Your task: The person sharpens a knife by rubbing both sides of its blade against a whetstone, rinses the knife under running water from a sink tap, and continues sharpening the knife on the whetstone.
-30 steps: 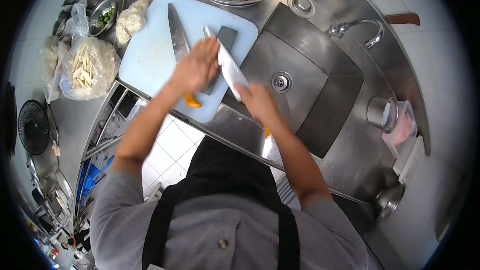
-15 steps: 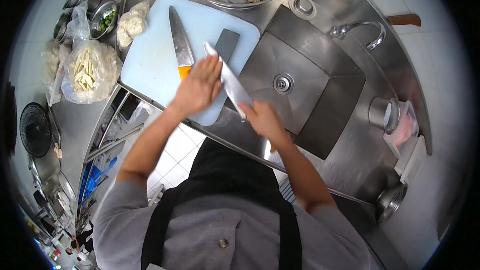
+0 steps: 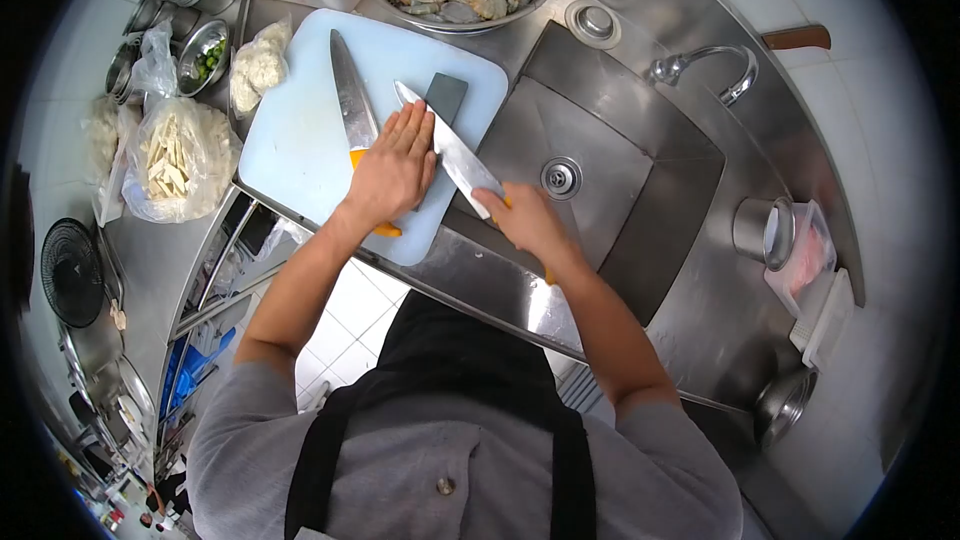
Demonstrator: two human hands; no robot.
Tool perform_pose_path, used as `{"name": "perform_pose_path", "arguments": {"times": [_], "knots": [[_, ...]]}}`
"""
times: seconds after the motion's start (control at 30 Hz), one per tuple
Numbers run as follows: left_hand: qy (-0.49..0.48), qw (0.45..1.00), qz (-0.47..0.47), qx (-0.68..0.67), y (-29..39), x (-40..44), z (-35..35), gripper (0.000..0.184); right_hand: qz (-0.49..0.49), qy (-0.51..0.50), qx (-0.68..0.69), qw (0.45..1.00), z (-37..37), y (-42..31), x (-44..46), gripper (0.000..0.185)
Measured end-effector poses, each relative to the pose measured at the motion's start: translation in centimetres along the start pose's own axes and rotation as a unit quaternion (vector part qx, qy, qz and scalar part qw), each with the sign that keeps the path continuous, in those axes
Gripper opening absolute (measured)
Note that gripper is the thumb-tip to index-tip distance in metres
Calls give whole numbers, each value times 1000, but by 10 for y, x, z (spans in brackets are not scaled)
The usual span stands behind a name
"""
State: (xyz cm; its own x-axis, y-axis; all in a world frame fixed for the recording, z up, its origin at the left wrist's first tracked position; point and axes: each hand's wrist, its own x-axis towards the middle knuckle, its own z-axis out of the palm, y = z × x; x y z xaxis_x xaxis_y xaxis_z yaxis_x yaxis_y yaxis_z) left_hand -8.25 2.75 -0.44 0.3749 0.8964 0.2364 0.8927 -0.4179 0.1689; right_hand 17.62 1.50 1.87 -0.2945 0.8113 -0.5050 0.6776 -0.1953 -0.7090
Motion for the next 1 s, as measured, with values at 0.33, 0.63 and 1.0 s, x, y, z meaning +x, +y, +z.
{"name": "perform_pose_path", "arguments": {"times": [0.33,0.63,1.0], "knots": [[11,999,-23,26,-57,50,18,55,-25,4,-11,1000,-23,-32,77,63],[23,999,-27,23,-103,79,17,56,-64,26,-28,997,-32,-62,122,65],[1,1000,-26,13,-59,57,21,56,-18,1,-50,999,-31,-31,82,64]]}}
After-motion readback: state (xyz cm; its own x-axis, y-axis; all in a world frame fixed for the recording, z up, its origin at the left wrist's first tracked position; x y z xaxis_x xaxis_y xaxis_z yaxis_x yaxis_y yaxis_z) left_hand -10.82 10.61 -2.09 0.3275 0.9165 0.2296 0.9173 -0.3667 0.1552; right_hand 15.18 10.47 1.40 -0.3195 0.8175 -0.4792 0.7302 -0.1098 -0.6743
